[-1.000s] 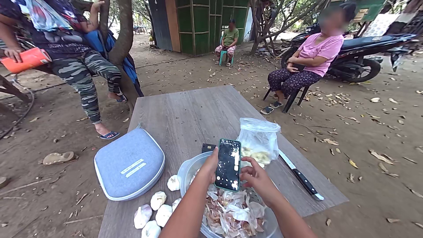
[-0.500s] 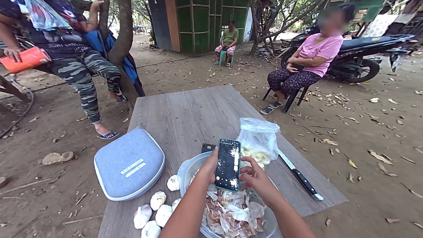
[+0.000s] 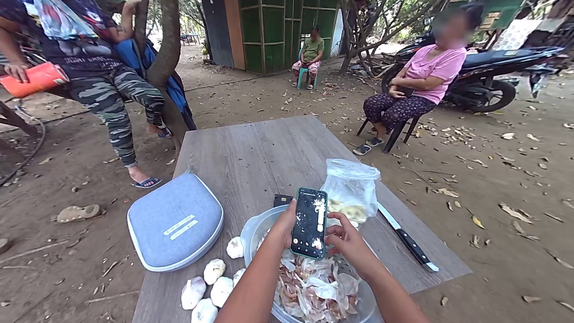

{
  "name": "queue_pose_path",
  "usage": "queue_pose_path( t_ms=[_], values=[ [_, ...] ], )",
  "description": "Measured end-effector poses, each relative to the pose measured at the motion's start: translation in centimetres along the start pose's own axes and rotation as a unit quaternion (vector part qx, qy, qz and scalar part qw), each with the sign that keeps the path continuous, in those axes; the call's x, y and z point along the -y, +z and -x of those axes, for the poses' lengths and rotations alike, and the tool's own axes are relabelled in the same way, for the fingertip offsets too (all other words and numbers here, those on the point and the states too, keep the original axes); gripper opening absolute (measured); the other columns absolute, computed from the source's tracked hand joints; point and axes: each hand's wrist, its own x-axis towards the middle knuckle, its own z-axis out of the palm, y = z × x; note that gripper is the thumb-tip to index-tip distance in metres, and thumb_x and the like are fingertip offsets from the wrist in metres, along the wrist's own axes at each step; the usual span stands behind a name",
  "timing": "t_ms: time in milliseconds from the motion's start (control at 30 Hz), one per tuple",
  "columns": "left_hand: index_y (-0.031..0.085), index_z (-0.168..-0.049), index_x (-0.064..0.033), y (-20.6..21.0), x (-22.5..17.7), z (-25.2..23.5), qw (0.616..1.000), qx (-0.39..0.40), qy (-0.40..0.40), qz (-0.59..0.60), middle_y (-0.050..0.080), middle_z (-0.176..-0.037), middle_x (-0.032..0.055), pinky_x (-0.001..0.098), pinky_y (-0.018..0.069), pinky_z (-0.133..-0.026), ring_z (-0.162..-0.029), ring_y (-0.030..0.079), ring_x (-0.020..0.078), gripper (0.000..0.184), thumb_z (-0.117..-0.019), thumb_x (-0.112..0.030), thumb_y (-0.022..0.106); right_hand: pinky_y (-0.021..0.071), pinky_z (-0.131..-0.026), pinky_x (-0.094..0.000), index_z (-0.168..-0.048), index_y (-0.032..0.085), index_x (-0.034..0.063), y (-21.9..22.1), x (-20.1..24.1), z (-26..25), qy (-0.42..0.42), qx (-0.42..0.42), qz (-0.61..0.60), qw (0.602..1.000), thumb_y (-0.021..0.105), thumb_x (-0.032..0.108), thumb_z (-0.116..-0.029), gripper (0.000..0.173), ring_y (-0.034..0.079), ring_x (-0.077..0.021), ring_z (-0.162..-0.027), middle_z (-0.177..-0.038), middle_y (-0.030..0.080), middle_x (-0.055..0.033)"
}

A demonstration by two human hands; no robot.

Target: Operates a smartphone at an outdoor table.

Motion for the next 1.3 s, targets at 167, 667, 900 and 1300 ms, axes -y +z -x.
queue_pose_path(
  t_ms=[167, 667, 900, 1300],
  values=[
    [0.056, -0.132, -0.0073, -0.09, 0.04, -0.2, 1.0, 0.005, -0.001, -0.004, 0.068, -0.109, 0.0177, 0.047, 0.0569, -0.084, -0.097, 0.069, 0.0286, 0.068, -0.1076, -0.06, 0.02, 0.0568, -0.068, -0.0351, -0.148, 0.034, 0.0045, -0.04, -0.06, -0.06, -0.002, 0.001, -0.001, 1.0, 0.057, 0.001, -0.0913, 0.061, 0.067, -0.0186, -0.081, -0.103, 0.064, -0.0107],
    [0.054, -0.136, -0.0061, -0.06, 0.0, -0.19, 1.0, -0.009, -0.004, -0.02, 0.067, -0.116, 0.0194, 0.0497, 0.0558, -0.088, -0.103, 0.068, 0.0305, 0.07, -0.1076, -0.06, 0.02, 0.057, -0.069, -0.0368, -0.148, 0.034, 0.0049, -0.03, -0.13, -0.07, -0.001, 0.001, 0.003, 1.0, 0.057, 0.002, -0.0911, 0.062, 0.066, -0.0193, -0.081, -0.103, 0.064, -0.0107],
    [0.053, -0.138, -0.0056, -0.22, 0.09, -0.38, 1.0, -0.005, 0.001, -0.021, 0.066, -0.119, 0.02, 0.0504, 0.0555, -0.09, -0.106, 0.067, 0.0313, 0.069, -0.1078, -0.059, 0.02, 0.0566, -0.068, -0.036, -0.148, 0.035, 0.005, -0.01, -0.07, -0.06, 0.001, -0.002, 0.006, 1.0, 0.057, 0.002, -0.0905, 0.062, 0.066, -0.0188, -0.08, -0.103, 0.064, -0.0105],
    [0.054, -0.136, -0.0062, -0.12, -0.05, -0.3, 1.0, -0.004, -0.004, -0.013, 0.067, -0.116, 0.0193, 0.0496, 0.0561, -0.088, -0.104, 0.068, 0.0305, 0.069, -0.1076, -0.059, 0.02, 0.0563, -0.067, -0.0348, -0.148, 0.034, 0.0048, 0.0, -0.07, -0.09, -0.002, -0.001, 0.005, 1.0, 0.057, 0.002, -0.0904, 0.062, 0.066, -0.0182, -0.079, -0.102, 0.064, -0.0098]
  ],
)
